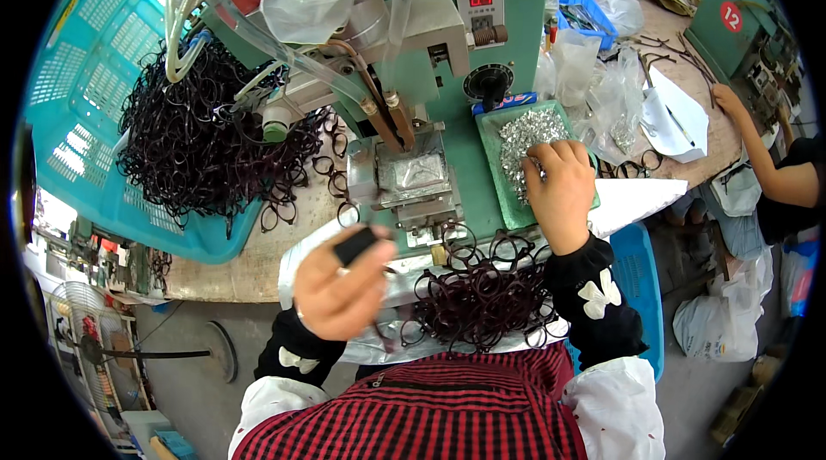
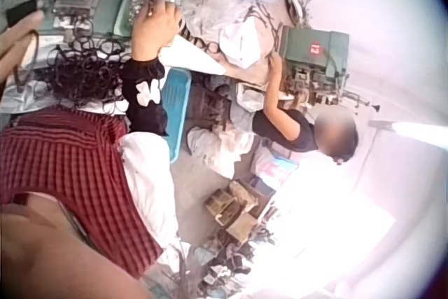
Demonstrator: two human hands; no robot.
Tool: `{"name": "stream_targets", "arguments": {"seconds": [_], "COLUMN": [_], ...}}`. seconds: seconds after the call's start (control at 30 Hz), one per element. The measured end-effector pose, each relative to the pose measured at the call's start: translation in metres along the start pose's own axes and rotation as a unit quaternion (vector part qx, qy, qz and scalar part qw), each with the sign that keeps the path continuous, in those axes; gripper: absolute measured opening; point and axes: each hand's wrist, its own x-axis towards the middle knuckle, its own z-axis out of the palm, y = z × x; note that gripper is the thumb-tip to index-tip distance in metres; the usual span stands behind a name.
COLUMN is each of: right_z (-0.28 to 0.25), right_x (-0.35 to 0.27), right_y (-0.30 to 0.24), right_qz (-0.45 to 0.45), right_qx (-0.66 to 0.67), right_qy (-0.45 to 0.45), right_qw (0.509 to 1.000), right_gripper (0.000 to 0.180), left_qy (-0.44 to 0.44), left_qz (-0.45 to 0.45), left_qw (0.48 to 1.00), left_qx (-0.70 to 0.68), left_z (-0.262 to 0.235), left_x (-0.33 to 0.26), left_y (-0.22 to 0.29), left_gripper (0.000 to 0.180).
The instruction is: The person repeatedly picks up black eyeglass frames from a basket, places them into a green press machine, and presses down to attach small metal nose pads. After each press, the person removes the frame and places it on the table. The process is repeated continuously throughout the clip.
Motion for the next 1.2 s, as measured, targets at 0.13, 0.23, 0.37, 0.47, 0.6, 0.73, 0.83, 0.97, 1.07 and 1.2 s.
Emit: {"name": "stream_targets", "arguments": {"seconds": [0.13,0.23,0.37,0.47,0.6,0.73,0.83,0.97,1.07,1.2], "right_z": [0.002,-0.001,-0.001,-0.004,0.013,0.016,0.038,0.022,0.001,0.007], "right_x": [0.009,0.000,0.002,0.009,-0.004,0.006,0.023,0.012,-0.010,-0.002], "right_y": [0.009,0.015,0.020,0.018,0.030,-0.011,-0.003,0.012,0.020,0.001], "right_qz": [0.009,0.020,0.072,0.140,0.180,-0.096,-0.183,-0.026,0.073,0.051], "right_qx": [0.024,0.043,0.106,0.170,0.175,0.041,-0.060,0.073,0.138,0.175], "right_qy": [0.012,0.008,-0.010,0.012,-0.023,-0.065,-0.050,-0.043,0.004,-0.020], "right_qw": [1.000,0.999,0.992,0.975,0.968,0.992,0.980,0.996,0.988,0.983], "right_gripper": [0.009,0.012,0.014,0.013,0.012,0.008,0.010,0.013,0.014,0.012], "left_qy": [0.004,0.068,0.154,0.180,0.169,0.171,0.141,0.082,0.234,0.165], "left_qz": [-0.274,-0.611,-0.652,-0.672,-0.654,-0.631,-0.608,-0.598,-0.564,-0.476], "left_qw": [0.915,0.491,0.378,0.348,0.336,0.335,0.359,0.585,0.788,0.831], "left_qx": [-0.297,-0.617,-0.638,-0.628,-0.656,-0.678,-0.694,-0.541,-0.075,0.235], "left_z": [0.019,0.022,0.050,0.047,0.050,0.056,0.049,0.006,-0.043,-0.108], "left_x": [0.008,0.031,0.015,0.016,0.015,0.009,-0.008,-0.036,-0.067,-0.076], "left_y": [0.020,0.031,0.019,0.021,0.022,0.021,0.018,0.037,-0.014,-0.122], "left_gripper": [0.014,0.020,0.023,0.021,0.023,0.023,0.027,0.021,0.016,0.014]}}
